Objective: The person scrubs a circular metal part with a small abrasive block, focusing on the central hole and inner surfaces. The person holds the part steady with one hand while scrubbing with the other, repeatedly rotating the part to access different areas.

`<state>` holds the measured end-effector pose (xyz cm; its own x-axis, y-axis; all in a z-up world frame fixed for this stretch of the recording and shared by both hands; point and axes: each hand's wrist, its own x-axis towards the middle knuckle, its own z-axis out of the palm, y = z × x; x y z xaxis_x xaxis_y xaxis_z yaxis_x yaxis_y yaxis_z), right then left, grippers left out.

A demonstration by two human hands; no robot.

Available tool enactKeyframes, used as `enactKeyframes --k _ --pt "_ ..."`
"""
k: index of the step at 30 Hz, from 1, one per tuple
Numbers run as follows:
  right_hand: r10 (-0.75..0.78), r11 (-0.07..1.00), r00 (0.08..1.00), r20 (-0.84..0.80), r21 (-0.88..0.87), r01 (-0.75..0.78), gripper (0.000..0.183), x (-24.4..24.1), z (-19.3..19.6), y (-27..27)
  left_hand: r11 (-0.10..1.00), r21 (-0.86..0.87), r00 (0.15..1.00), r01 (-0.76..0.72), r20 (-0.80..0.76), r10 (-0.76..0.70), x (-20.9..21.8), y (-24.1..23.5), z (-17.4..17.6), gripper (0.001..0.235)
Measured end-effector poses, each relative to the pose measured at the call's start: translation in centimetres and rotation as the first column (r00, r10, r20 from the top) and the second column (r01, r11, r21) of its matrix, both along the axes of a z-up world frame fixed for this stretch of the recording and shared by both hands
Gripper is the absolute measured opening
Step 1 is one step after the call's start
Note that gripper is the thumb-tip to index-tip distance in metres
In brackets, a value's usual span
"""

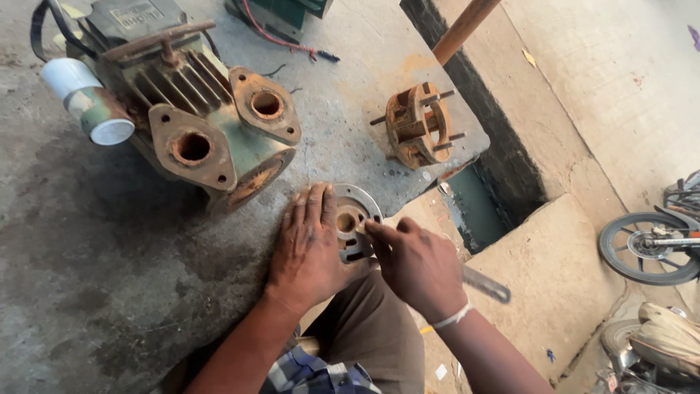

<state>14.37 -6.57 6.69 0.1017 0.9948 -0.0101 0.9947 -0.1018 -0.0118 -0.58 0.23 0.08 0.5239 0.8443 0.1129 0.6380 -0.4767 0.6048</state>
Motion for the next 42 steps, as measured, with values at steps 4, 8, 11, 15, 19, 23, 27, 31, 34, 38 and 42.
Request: enactKeyframes --k 4,8,11,15,19,23,27,31,34,38,42 --pt "-0.024 0.999 0.999 0.03 -0.023 0.024 0.026 -0.5 0.2 0.4 1.0 0.006 1.0 -0.006 0.017 0.006 0.3 0.4 0.0 0.128" --pt "-0.042 0.992 0.996 0.083 -0.117 0.051 0.035 -0.6 0.3 0.4 1.0 -0.015 1.0 -0.028 0.012 0.028 0.3 0.3 -0.4 0.124" --pt "-0.033 0.996 0.993 0.117 -0.074 0.042 0.027 -0.8 0.1 0.8 0.999 -0.017 0.999 -0.027 0.032 0.028 0.1 0.0 -0.9 0.121" --pt "0.007 1.0 0.994 0.107 -0.011 -0.006 0.026 -0.8 0.4 0.8 0.997 0.075 0.998 -0.03 0.06 0.026 0.1 0.1 -0.9 0.122" --pt "-0.012 0.998 0.996 0.085 -0.066 0.017 0.025 -0.9 0.5 -0.5 0.998 0.053 0.998 -0.036 0.062 0.033 0.2 -0.3 -1.4 0.12" --pt "-0.01 0.999 0.997 0.074 -0.044 0.013 0.025 -1.0 0.5 -0.5 0.999 0.022 0.998 -0.037 0.058 0.036 0.2 0.0 -0.9 0.122" --pt "-0.017 0.999 0.998 0.063 0.051 0.014 0.025 -0.6 -0.6 -0.4 0.999 0.02 0.999 -0.03 0.035 0.029 0.4 -0.6 -1.3 0.123" --pt "-0.01 1.0 0.997 0.072 0.022 0.009 0.027 -0.5 -1.2 0.4 0.999 0.039 0.999 -0.024 0.037 0.022 0.1 0.2 -0.9 0.126" --pt "0.002 0.999 0.997 0.075 0.041 -0.005 0.026 -0.4 -1.1 0.4 0.999 0.004 0.999 -0.031 0.036 0.031 0.2 -0.4 -1.0 0.124" --pt "0.033 0.999 0.997 0.069 0.014 -0.035 0.026 -0.6 0.1 0.6 1.0 -0.026 1.0 -0.012 -0.004 0.012 0.0 0.1 -0.7 0.125" --pt "0.093 0.996 0.99 0.108 0.002 -0.093 0.024 -0.3 0.5 1.2 0.999 0.014 0.998 -0.039 0.057 0.038 0.2 -0.1 -0.8 0.121"
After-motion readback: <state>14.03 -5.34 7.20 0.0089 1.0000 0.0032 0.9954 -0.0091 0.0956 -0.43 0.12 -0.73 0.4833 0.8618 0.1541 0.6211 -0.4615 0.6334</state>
